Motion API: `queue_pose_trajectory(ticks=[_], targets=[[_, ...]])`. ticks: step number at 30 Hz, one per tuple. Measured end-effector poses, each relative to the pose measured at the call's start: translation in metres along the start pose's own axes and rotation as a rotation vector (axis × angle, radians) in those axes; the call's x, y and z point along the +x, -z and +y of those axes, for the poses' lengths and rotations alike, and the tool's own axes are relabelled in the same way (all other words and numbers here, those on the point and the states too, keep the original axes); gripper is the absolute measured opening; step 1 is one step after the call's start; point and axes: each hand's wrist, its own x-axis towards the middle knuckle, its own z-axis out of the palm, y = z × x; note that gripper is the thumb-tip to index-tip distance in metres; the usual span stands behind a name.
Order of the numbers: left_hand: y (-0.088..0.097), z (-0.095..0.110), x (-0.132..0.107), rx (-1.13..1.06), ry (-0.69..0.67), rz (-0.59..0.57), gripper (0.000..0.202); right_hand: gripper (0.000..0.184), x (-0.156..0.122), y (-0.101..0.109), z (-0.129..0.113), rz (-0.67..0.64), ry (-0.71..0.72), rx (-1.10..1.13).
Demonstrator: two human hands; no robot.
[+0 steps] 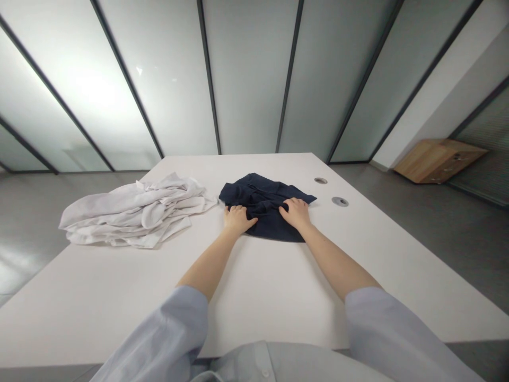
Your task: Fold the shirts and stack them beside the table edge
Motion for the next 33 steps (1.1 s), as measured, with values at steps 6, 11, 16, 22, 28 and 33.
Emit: queue_pose_trajectory(ticks=[6, 11, 16, 22, 28, 33], targets=[[0.001, -0.027, 0.004, 0.051, 0.208, 0.162, 0.036, 0.027, -0.002, 0.004, -0.008, -0.012, 0.124, 0.090], [-0.001, -0.023, 0.004, 0.034, 0.045, 0.173, 0.040, 0.030, -0.003, 0.002, -0.009, -0.143, 0.117, 0.109], [0.006, -0.007, 0.000, -0.061, -0.064, 0.208, 0.032, 0.036, -0.002, -0.001, -0.007, -0.160, 0.085, 0.133], [0.000, 0.013, -0.009, -0.038, -0.152, 0.070, 0.030, 0.026, 0.000, -0.004, -0.006, -0.161, 0.085, 0.138], [-0.010, 0.007, -0.004, -0.001, -0.112, -0.002, 0.039, 0.031, 0.005, -0.006, 0.005, -0.131, -0.011, 0.130], [-0.010, 0.000, 0.000, -0.017, -0.077, 0.030, 0.036, 0.029, 0.007, -0.011, 0.018, -0.099, -0.116, 0.143]])
